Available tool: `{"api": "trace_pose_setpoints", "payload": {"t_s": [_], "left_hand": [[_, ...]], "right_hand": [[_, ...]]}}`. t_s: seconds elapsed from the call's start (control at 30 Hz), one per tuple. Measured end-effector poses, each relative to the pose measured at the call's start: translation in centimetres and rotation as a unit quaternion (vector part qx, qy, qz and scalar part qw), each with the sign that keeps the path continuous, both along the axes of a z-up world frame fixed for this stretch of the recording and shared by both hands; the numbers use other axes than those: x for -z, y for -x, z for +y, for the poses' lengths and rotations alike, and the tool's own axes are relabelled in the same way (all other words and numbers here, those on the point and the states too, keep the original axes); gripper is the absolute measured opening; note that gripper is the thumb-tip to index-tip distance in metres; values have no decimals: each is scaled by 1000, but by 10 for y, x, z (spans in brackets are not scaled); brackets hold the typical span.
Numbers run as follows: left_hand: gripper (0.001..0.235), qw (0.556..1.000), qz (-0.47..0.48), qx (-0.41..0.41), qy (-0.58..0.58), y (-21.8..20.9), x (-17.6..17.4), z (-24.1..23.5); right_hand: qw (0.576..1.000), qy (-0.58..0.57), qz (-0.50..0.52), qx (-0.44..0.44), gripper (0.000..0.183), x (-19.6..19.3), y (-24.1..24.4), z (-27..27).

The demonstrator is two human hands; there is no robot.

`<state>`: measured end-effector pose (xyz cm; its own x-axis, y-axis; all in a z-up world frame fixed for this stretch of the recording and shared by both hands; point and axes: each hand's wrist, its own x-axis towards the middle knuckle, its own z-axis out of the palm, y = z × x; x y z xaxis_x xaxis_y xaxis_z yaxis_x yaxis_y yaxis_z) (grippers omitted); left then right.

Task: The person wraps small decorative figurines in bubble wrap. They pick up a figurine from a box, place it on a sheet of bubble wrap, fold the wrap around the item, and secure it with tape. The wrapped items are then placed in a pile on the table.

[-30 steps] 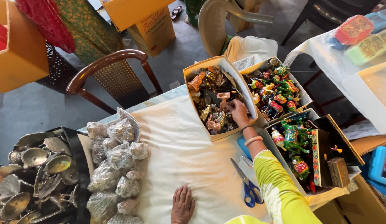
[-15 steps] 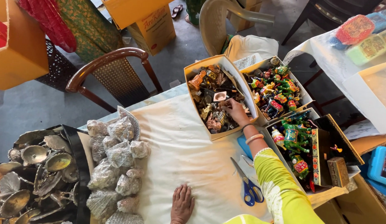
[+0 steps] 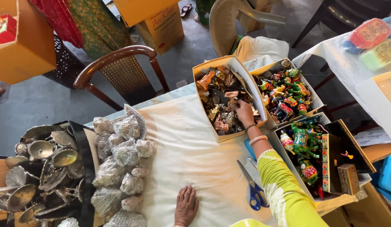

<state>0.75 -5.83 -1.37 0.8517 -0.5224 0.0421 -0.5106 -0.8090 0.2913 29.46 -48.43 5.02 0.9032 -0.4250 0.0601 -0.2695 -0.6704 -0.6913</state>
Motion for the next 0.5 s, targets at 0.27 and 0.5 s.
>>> {"api": "trace_pose_setpoints", "payload": {"t_s": [0.27,0.5], "left_hand": [[51,1000,-9,-1,14,1,2,1],[50,999,-21,-4,32,1,4,0]], "right_hand": [[998,15,-65,-12,41,-82,13,15],[978,28,-125,-164,54,-41,54,21]]}}
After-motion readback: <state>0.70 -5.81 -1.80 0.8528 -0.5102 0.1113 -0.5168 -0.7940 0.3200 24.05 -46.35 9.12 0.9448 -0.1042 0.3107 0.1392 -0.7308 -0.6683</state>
